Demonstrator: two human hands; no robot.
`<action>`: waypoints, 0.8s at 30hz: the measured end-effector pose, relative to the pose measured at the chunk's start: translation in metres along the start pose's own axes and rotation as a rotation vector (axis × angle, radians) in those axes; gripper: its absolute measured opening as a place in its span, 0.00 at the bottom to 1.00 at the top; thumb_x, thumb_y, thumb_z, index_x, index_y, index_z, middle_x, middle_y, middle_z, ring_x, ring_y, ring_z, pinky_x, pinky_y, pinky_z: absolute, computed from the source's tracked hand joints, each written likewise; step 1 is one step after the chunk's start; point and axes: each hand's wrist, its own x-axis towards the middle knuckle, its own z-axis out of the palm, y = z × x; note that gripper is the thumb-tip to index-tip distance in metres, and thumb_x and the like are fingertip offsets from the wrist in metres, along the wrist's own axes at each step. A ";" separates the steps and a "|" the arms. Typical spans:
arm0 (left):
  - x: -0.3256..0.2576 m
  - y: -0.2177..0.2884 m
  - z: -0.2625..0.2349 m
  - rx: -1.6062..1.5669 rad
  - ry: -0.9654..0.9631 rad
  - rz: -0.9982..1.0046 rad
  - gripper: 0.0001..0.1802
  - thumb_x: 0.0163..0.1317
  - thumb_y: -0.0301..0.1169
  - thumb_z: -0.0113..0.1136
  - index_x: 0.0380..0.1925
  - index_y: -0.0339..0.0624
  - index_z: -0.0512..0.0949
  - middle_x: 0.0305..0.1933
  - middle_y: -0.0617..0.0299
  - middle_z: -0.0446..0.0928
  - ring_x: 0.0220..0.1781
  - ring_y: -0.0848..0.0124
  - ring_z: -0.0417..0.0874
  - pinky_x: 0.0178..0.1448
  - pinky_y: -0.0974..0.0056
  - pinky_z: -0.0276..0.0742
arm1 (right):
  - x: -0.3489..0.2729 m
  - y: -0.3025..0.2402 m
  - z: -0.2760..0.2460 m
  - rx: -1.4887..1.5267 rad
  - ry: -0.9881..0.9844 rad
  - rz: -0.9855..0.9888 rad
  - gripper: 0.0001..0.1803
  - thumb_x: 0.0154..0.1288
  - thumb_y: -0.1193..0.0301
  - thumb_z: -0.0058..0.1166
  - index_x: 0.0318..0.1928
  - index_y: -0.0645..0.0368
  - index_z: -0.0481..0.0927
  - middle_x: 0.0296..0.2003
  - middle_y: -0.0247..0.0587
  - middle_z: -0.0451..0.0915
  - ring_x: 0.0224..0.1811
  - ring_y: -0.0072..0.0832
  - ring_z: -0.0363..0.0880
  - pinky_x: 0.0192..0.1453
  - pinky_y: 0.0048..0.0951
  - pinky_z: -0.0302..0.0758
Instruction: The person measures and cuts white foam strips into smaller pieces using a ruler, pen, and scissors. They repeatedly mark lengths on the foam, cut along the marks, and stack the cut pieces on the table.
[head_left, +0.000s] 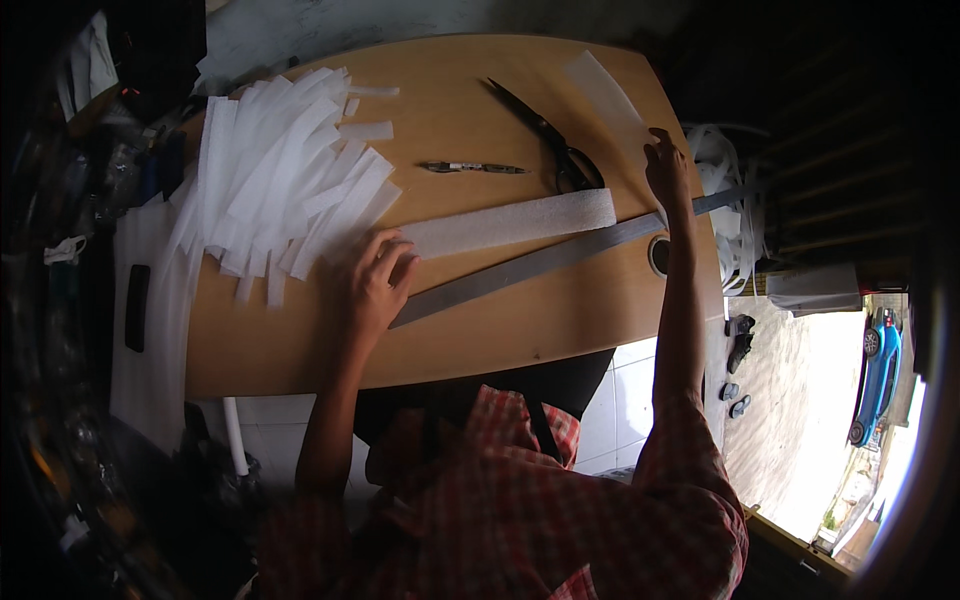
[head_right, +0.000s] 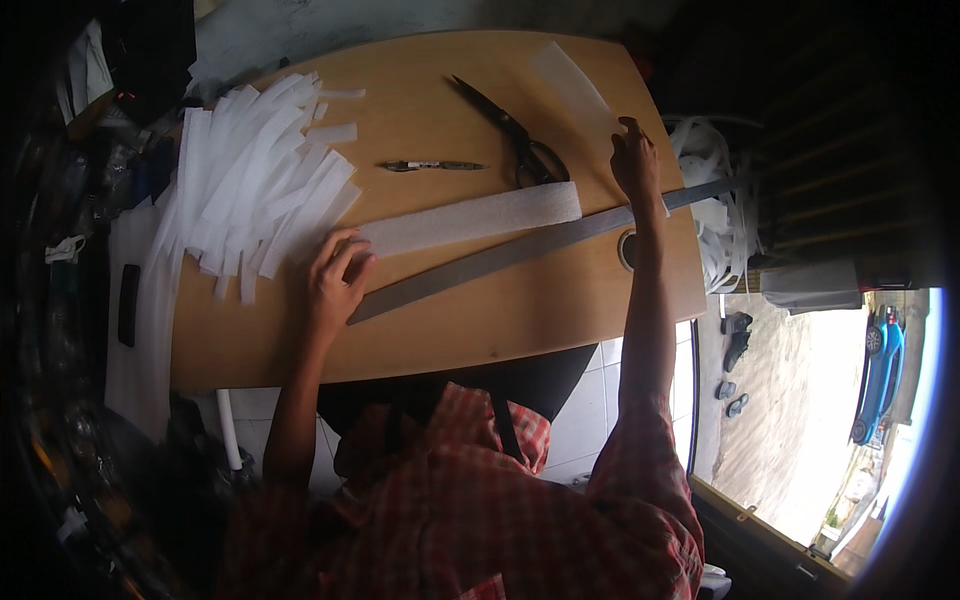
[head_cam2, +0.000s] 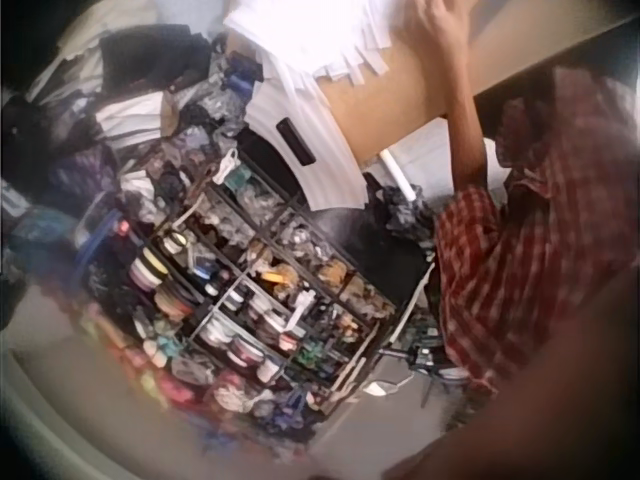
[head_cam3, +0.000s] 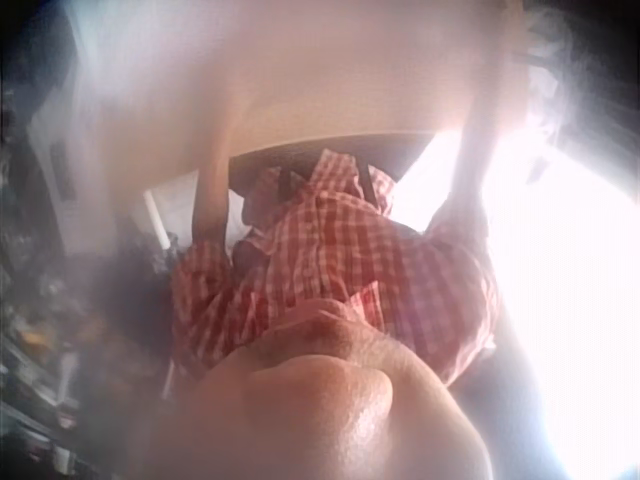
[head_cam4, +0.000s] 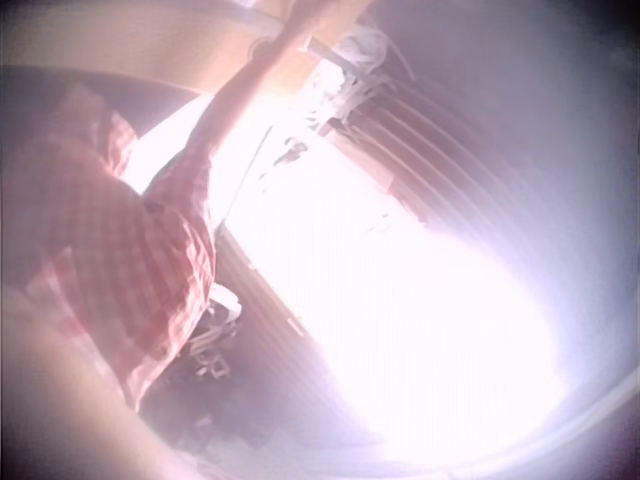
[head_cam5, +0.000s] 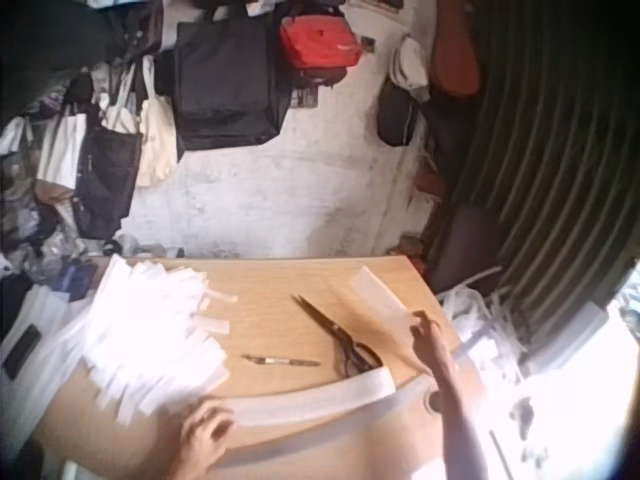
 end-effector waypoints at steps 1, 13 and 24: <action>-0.003 0.001 -0.002 0.011 -0.001 0.001 0.05 0.59 0.23 0.64 0.35 0.34 0.80 0.47 0.53 0.78 0.47 0.53 0.81 0.49 0.56 0.77 | -0.003 -0.006 0.003 -0.172 0.053 -0.027 0.18 0.65 0.69 0.54 0.55 0.55 0.76 0.48 0.49 0.77 0.52 0.46 0.76 0.54 0.46 0.72; -0.031 -0.006 -0.042 -0.056 -0.065 0.028 0.13 0.53 0.11 0.54 0.34 0.37 0.83 0.40 0.59 0.78 0.43 0.59 0.77 0.48 0.58 0.73 | -0.108 -0.147 0.004 0.280 -0.407 -0.675 0.15 0.58 0.71 0.63 0.47 0.54 0.81 0.48 0.38 0.77 0.56 0.38 0.72 0.61 0.40 0.65; -0.030 -0.006 -0.042 0.029 -0.046 0.122 0.07 0.52 0.19 0.60 0.32 0.38 0.81 0.37 0.57 0.76 0.42 0.58 0.76 0.48 0.55 0.71 | -0.086 -0.125 0.010 0.334 -0.214 -0.421 0.11 0.60 0.76 0.58 0.44 0.55 0.82 0.48 0.40 0.78 0.52 0.41 0.74 0.57 0.42 0.69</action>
